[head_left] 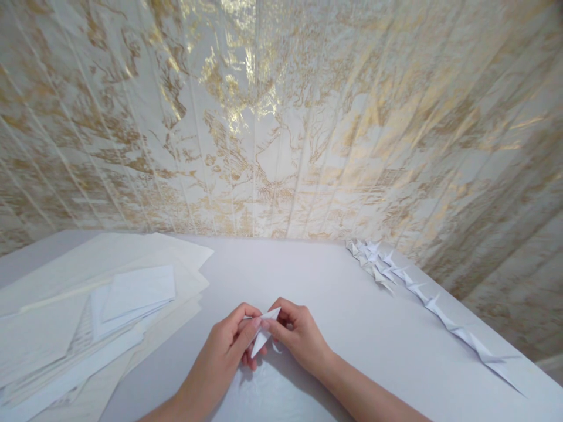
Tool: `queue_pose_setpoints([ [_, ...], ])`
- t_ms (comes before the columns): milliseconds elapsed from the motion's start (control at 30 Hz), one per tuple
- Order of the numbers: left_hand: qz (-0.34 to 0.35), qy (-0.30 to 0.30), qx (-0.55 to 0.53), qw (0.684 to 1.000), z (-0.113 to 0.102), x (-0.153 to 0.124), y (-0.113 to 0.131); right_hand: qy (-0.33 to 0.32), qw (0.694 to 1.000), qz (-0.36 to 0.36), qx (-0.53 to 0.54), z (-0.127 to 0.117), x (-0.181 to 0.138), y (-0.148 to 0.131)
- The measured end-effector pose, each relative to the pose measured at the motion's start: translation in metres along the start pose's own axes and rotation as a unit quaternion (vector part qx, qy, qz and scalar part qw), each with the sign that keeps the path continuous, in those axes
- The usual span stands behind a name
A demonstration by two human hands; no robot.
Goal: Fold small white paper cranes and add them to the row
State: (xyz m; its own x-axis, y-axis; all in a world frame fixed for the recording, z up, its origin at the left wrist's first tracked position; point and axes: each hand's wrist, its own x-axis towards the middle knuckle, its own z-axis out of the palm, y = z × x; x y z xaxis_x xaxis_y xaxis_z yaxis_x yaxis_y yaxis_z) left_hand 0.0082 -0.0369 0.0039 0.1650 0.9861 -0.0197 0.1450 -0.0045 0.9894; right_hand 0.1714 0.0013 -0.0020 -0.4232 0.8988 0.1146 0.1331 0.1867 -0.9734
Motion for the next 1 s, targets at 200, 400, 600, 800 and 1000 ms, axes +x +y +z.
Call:
queue_pose_setpoints([
  [200,-0.002,-0.016,0.017,1.0,-0.0011,-0.0008,-0.0004,0.008,0.999,-0.003,-0.044,-0.0016,-0.0004,-0.0016],
  [400,0.002,-0.029,0.045,0.999,0.0002,-0.0029,0.0042,0.004,0.998,-0.003,-0.055,-0.0014,-0.0026,-0.0011],
  [600,0.005,-0.029,0.045,0.999,0.0019,-0.007,0.0057,-0.036,0.999,0.003,-0.033,-0.0025,-0.0043,-0.0015],
  [800,0.001,-0.025,0.026,0.999,0.0006,-0.0046,0.0033,-0.058,0.998,-0.008,-0.025,-0.0016,-0.0039,-0.0033],
  [1000,-0.005,-0.055,0.04,0.998,0.0002,-0.0046,0.0084,-0.038,0.998,-0.003,-0.043,-0.0031,-0.0023,-0.003],
])
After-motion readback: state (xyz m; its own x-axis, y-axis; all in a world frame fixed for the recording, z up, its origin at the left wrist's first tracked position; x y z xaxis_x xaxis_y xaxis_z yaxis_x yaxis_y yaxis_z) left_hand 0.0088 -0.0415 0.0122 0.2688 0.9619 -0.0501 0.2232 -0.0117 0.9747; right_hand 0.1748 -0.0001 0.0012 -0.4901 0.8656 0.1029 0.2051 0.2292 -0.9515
